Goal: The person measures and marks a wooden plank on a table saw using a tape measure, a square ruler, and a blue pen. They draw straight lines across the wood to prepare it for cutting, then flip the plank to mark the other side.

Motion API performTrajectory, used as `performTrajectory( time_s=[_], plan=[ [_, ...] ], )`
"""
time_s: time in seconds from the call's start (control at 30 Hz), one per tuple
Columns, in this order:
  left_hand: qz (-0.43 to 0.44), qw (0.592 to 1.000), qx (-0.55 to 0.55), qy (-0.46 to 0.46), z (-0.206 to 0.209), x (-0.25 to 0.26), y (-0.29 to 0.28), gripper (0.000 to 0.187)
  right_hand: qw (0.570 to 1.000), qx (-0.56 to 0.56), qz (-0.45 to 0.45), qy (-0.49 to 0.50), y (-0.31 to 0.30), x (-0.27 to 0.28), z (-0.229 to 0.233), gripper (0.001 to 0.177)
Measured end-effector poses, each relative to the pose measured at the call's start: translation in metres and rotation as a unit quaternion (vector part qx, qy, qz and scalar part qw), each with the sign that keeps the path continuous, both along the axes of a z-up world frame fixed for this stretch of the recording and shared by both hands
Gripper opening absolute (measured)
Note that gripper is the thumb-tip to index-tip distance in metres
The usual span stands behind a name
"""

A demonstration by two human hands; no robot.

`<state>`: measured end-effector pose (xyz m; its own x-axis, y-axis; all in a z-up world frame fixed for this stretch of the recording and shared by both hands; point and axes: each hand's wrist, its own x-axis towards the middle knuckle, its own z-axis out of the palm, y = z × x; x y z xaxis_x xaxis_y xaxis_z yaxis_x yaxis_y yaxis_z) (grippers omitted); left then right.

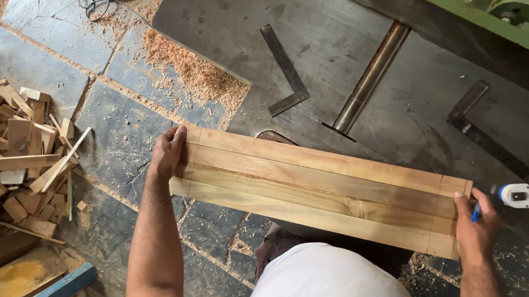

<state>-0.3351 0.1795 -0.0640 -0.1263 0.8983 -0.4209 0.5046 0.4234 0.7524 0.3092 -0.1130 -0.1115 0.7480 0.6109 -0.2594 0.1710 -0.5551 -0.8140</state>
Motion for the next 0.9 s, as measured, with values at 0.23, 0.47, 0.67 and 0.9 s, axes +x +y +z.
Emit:
performTrajectory(
  time_s=[0.23,0.47,0.67,0.9],
  plan=[
    [0.002,0.999,-0.033,0.009,0.01,0.005,0.0,0.047,1.0,-0.023,-0.003,-0.007,0.003,-0.004,0.008,0.045],
    [0.003,1.0,-0.029,0.006,0.011,0.006,0.001,0.047,1.0,-0.022,0.002,-0.008,0.007,-0.005,0.009,0.046],
    [0.001,0.999,-0.02,0.038,0.007,0.004,0.0,0.047,0.998,-0.06,0.005,-0.023,0.004,-0.006,0.014,0.045],
    [-0.002,1.0,-0.02,0.017,0.01,0.006,0.0,0.045,1.0,0.009,0.017,-0.019,-0.002,0.004,-0.009,0.044]
  ],
)
